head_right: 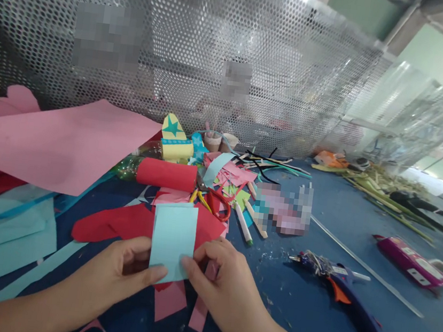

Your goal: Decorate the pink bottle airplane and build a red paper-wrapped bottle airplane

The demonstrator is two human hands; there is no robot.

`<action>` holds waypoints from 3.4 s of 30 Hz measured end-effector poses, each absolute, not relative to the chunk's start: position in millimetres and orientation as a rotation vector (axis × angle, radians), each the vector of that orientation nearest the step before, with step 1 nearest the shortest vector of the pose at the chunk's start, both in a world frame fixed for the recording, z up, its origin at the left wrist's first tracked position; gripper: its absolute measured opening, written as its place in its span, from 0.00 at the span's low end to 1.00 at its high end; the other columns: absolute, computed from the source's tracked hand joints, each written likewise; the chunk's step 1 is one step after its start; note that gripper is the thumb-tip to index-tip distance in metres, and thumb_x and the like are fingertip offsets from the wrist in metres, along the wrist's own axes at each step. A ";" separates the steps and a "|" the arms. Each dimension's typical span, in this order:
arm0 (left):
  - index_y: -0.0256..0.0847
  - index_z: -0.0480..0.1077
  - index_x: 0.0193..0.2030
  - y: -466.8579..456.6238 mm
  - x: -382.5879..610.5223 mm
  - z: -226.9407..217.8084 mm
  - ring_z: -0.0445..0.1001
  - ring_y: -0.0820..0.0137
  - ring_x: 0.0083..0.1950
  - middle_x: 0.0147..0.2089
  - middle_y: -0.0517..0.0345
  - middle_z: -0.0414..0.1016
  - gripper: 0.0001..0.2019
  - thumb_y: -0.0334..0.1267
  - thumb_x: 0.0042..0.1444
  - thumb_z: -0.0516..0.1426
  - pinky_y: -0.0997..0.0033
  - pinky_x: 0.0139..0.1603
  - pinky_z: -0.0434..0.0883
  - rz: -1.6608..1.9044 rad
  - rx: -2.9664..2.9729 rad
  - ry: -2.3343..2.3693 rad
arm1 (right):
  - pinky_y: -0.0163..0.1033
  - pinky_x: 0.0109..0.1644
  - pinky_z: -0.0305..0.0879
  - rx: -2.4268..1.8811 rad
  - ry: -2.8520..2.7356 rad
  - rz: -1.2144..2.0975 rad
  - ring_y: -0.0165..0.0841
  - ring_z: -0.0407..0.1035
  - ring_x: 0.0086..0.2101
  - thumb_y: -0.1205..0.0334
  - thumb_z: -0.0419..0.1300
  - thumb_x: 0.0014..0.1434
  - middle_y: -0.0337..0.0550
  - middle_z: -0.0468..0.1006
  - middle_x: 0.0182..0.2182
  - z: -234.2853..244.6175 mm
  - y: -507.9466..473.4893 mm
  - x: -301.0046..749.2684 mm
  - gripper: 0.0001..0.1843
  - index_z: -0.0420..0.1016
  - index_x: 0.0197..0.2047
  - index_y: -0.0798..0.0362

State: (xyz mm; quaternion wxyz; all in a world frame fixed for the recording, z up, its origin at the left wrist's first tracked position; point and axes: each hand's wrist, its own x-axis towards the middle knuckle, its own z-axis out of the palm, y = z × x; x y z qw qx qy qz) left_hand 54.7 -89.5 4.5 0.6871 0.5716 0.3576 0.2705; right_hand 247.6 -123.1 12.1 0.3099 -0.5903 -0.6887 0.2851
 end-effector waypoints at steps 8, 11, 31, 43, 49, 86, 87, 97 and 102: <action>0.39 0.77 0.45 -99.0 56.8 14.7 0.76 0.57 0.48 0.42 0.54 0.81 0.13 0.40 0.59 0.55 0.66 0.48 0.70 0.460 1.486 0.810 | 0.36 0.34 0.66 -1.251 -1.392 1.063 0.32 0.66 0.31 0.41 0.59 0.56 0.40 0.70 0.32 19.2 -118.6 250.1 0.21 0.67 0.41 0.50; 0.39 0.78 0.43 -100.4 57.5 18.9 0.76 0.59 0.45 0.39 0.56 0.81 0.12 0.38 0.59 0.54 0.68 0.45 0.69 0.393 1.566 0.829 | 0.32 0.27 0.60 -1.272 -1.312 1.095 0.28 0.58 0.25 0.39 0.61 0.53 0.34 0.62 0.23 22.2 -119.1 250.1 0.22 0.66 0.29 0.51; 0.39 0.66 0.24 -98.2 58.7 18.4 0.58 0.72 0.28 0.25 0.64 0.60 0.14 0.43 0.57 0.51 0.75 0.29 0.57 0.359 1.619 0.875 | 0.31 0.25 0.59 -1.297 -1.326 0.912 0.27 0.58 0.23 0.47 0.62 0.56 0.34 0.62 0.21 17.6 -124.3 250.6 0.18 0.66 0.26 0.52; 0.39 0.63 0.23 -98.6 57.6 16.1 0.57 0.72 0.28 0.26 0.63 0.58 0.16 0.46 0.58 0.50 0.74 0.29 0.56 0.339 1.659 0.882 | 0.31 0.27 0.61 -1.306 -1.378 0.894 0.28 0.62 0.24 0.50 0.59 0.60 0.36 0.66 0.23 18.7 -127.8 250.5 0.16 0.69 0.29 0.53; 0.37 0.73 0.29 -97.6 58.0 15.4 0.66 0.69 0.30 0.26 0.60 0.70 0.18 0.48 0.58 0.51 0.74 0.32 0.63 0.337 1.638 0.908 | 0.30 0.27 0.61 -1.227 -1.342 0.994 0.27 0.62 0.26 0.49 0.59 0.60 0.36 0.66 0.25 16.2 -126.6 251.7 0.15 0.70 0.32 0.52; 0.48 0.79 0.39 -108.4 48.8 18.2 0.76 0.69 0.33 0.31 0.63 0.79 0.11 0.44 0.60 0.55 0.77 0.36 0.73 0.651 1.709 0.858 | 0.27 0.26 0.66 -1.110 -1.404 1.626 0.23 0.66 0.21 0.45 0.68 0.50 0.40 0.74 0.22 15.8 -135.2 236.8 0.22 0.78 0.28 0.59; 0.47 0.78 0.37 -107.9 49.0 18.6 0.77 0.68 0.34 0.31 0.63 0.79 0.11 0.43 0.60 0.55 0.77 0.37 0.73 0.654 1.688 0.863 | 0.26 0.26 0.66 -1.109 -1.395 1.635 0.23 0.66 0.21 0.46 0.68 0.49 0.40 0.73 0.21 16.1 -135.2 236.5 0.21 0.77 0.27 0.59; 0.41 0.76 0.38 -105.0 57.9 25.9 0.78 0.66 0.36 0.34 0.59 0.80 0.06 0.36 0.53 0.60 0.71 0.42 0.74 0.642 1.400 0.780 | 0.27 0.22 0.62 -1.244 -1.434 1.566 0.22 0.62 0.17 0.40 0.61 0.55 0.38 0.72 0.18 12.4 -133.1 234.7 0.25 0.73 0.26 0.56; 0.38 0.76 0.37 -98.7 58.1 21.2 0.79 0.65 0.37 0.35 0.56 0.82 0.07 0.38 0.53 0.61 0.70 0.42 0.74 0.586 1.355 0.819 | 0.29 0.21 0.60 -1.354 -1.426 1.500 0.25 0.64 0.18 0.39 0.60 0.54 0.39 0.73 0.18 12.8 -134.4 235.2 0.25 0.72 0.25 0.54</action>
